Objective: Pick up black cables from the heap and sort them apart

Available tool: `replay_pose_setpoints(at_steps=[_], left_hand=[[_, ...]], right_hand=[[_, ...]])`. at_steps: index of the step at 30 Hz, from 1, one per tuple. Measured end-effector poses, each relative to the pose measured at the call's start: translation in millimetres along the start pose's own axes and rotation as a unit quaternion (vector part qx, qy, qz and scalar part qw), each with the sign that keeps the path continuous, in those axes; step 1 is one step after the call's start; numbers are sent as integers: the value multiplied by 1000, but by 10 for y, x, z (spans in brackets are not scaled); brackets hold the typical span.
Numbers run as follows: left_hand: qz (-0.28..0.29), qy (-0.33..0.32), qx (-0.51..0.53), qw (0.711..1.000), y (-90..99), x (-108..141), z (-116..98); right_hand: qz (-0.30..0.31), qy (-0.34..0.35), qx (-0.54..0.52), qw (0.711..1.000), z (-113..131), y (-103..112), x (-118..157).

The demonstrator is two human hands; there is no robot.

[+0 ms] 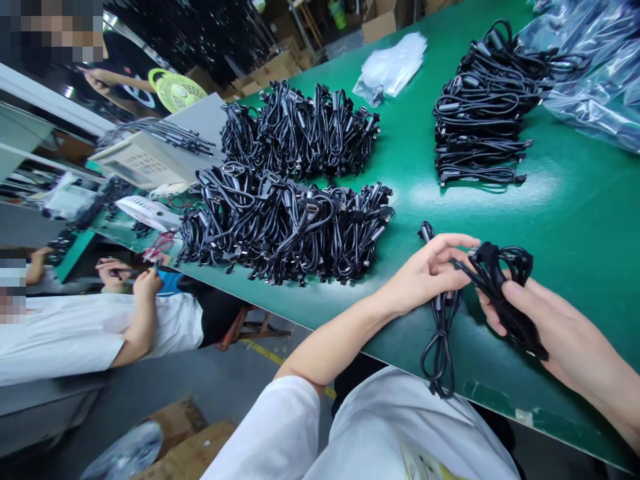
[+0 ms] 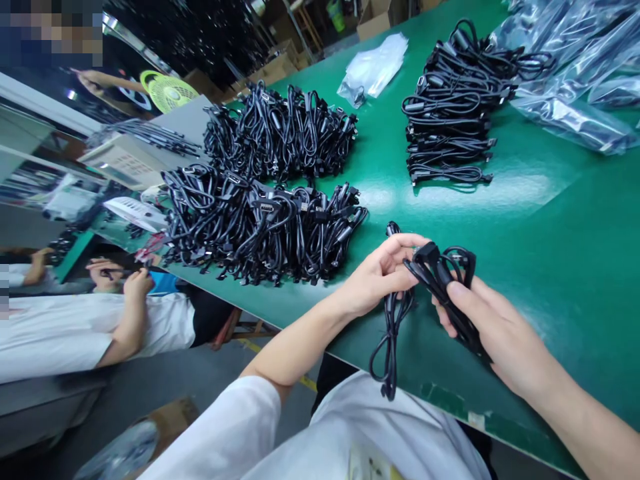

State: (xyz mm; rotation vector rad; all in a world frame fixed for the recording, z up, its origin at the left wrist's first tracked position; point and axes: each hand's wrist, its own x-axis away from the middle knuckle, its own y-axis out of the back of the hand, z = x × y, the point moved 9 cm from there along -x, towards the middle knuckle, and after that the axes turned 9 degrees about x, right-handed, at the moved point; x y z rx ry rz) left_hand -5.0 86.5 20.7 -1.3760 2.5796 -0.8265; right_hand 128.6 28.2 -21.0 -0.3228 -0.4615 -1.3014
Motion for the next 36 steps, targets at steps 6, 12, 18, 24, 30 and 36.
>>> replay_pose_setpoints(at_steps=[6, 12, 18, 24, 30, 36], left_hand=[[4, 42, -51, 998, -37, 40, 14], [-61, 10, -75, 995, 20, 28, 48], [-71, 17, -77, 994, -5, 55, 133], [-88, 33, -36, 995, 39, 61, 168], [-65, 18, -17, 998, 58, 33, 139], [-41, 11, 54, 998, 25, 11, 136]], right_hand=[[-107, 51, 97, 988, 38, 216, -9], [-125, 104, 15, 987, 100, 229, -26], [-103, 99, 80, 987, 153, 146, 6], [-35, 71, 24, 997, 53, 49, -42], [-2, 86, -25, 996, 136, -9, -34], [-13, 76, -49, 996, 191, 1, 19]])
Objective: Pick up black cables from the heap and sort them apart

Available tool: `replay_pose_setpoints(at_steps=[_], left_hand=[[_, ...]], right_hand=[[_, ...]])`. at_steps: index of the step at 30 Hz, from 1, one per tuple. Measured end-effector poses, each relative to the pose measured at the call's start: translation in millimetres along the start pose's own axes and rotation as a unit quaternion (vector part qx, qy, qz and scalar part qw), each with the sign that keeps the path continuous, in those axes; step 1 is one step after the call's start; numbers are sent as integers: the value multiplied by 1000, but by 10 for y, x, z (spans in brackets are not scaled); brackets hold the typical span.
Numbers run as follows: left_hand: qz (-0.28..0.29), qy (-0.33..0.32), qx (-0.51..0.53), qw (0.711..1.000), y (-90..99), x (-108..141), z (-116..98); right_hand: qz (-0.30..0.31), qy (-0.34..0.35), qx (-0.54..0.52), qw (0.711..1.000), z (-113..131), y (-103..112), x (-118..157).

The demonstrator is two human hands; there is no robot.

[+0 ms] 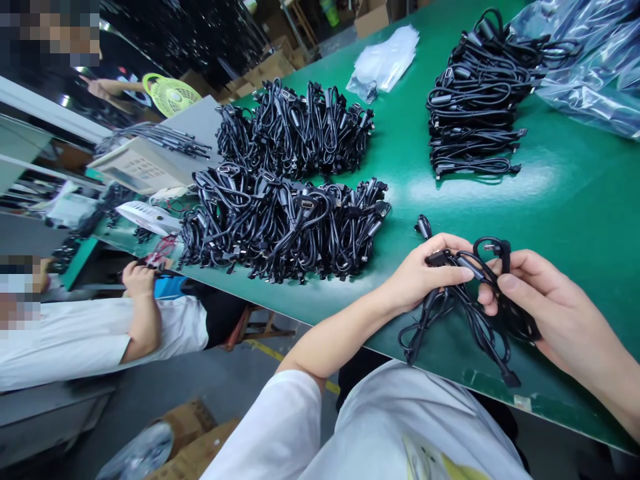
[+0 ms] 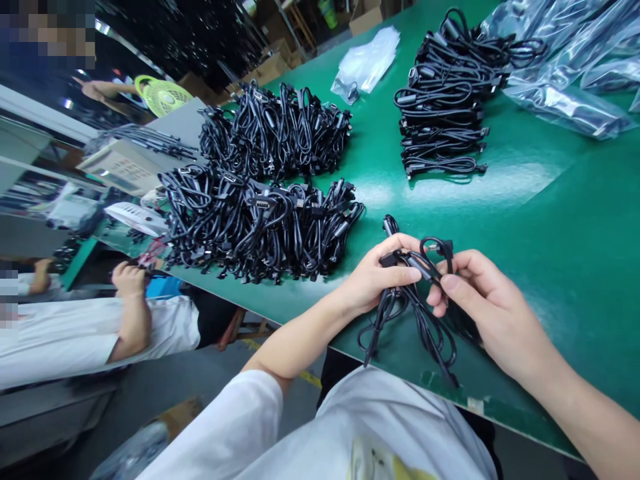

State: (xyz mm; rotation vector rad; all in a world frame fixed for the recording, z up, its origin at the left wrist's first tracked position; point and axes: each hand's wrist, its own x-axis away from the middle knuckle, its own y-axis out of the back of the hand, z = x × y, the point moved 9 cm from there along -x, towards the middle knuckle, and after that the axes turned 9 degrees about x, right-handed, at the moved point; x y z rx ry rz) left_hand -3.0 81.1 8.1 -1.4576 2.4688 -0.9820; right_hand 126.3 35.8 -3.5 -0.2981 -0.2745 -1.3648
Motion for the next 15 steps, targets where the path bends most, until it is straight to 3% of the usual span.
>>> replay_pose_setpoints(at_steps=[5, 8, 11, 15], left_hand=[[-23, -4, -1, 1000, 14, -4, 1], [-16, -13, -17, 1000, -50, 17, -38], [-7, -81, -49, 995, -115, 47, -151], [-57, -120, -62, 989, -16, 38, -164]], right_hand=[[-4, 1, 20, 1000, -77, 7, -65], [89, -66, 49, 993, -248, -188, -53], [160, -132, 27, 978, -355, -377, 46], [125, -160, -25, 979, -358, -422, 103]])
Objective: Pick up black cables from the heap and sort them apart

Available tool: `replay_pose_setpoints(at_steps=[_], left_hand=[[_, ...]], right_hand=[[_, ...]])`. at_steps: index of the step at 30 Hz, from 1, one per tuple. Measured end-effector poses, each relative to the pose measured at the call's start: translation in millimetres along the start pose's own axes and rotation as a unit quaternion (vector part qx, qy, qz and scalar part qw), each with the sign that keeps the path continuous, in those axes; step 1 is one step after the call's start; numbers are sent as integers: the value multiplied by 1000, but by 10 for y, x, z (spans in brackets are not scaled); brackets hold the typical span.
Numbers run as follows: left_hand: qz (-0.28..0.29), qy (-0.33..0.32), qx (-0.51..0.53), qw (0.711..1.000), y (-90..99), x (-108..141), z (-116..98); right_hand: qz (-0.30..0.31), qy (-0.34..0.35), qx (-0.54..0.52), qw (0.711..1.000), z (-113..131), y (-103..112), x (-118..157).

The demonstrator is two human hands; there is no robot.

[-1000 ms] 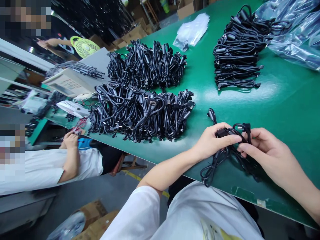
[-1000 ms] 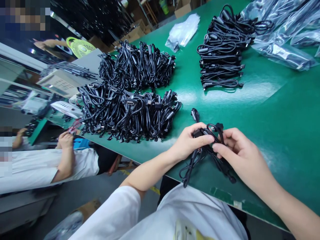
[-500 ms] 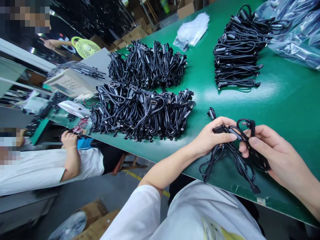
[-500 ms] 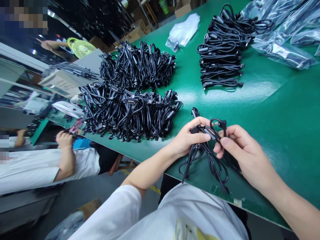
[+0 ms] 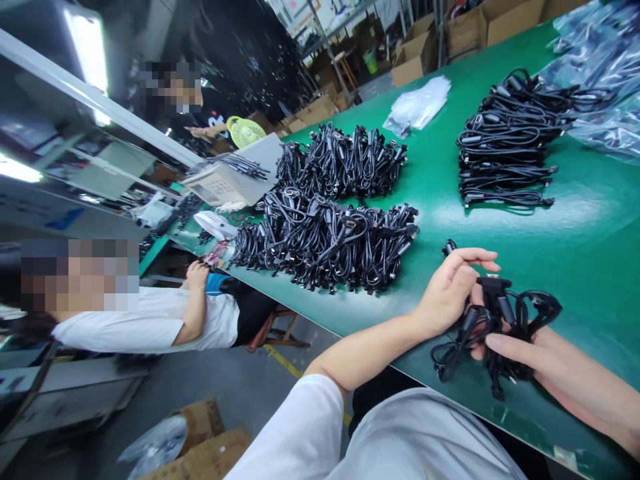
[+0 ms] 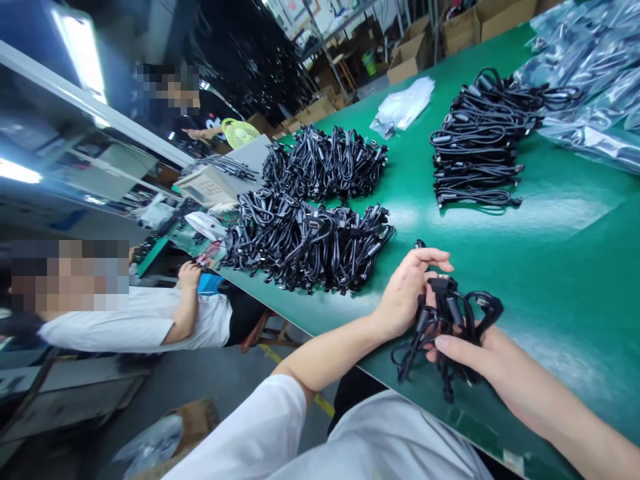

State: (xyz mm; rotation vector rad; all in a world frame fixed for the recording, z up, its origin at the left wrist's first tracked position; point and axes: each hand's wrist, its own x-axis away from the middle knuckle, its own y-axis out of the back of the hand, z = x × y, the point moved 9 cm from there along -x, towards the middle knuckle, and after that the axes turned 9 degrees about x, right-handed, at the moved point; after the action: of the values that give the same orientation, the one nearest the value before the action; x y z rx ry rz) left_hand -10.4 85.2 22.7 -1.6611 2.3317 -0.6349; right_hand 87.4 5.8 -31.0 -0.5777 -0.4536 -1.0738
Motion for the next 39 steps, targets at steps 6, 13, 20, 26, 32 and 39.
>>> replay_pose_setpoints(at_steps=[6, 13, 20, 26, 32, 39], left_hand=[[-73, -22, 14, 997, 142, -55, 5], [-83, -22, 9, 996, 142, -42, -10], [-49, -2, 5, 999, 110, -65, 16], [-33, -14, -1, 999, 80, -21, -55], [131, 113, -96, 980, -228, 148, 188], [113, 92, -152, 978, -215, 149, 205]], right_hand=[[-31, -27, -44, 998, -54, 40, -25], [24, -17, -76, 997, -13, -36, -36], [67, 17, -58, 996, 3, -115, -46], [-68, 129, -154, 977, 318, 302, -28], [-160, 209, -199, 944, 577, 661, 145], [-203, 204, -233, 929, 544, 697, 147]])
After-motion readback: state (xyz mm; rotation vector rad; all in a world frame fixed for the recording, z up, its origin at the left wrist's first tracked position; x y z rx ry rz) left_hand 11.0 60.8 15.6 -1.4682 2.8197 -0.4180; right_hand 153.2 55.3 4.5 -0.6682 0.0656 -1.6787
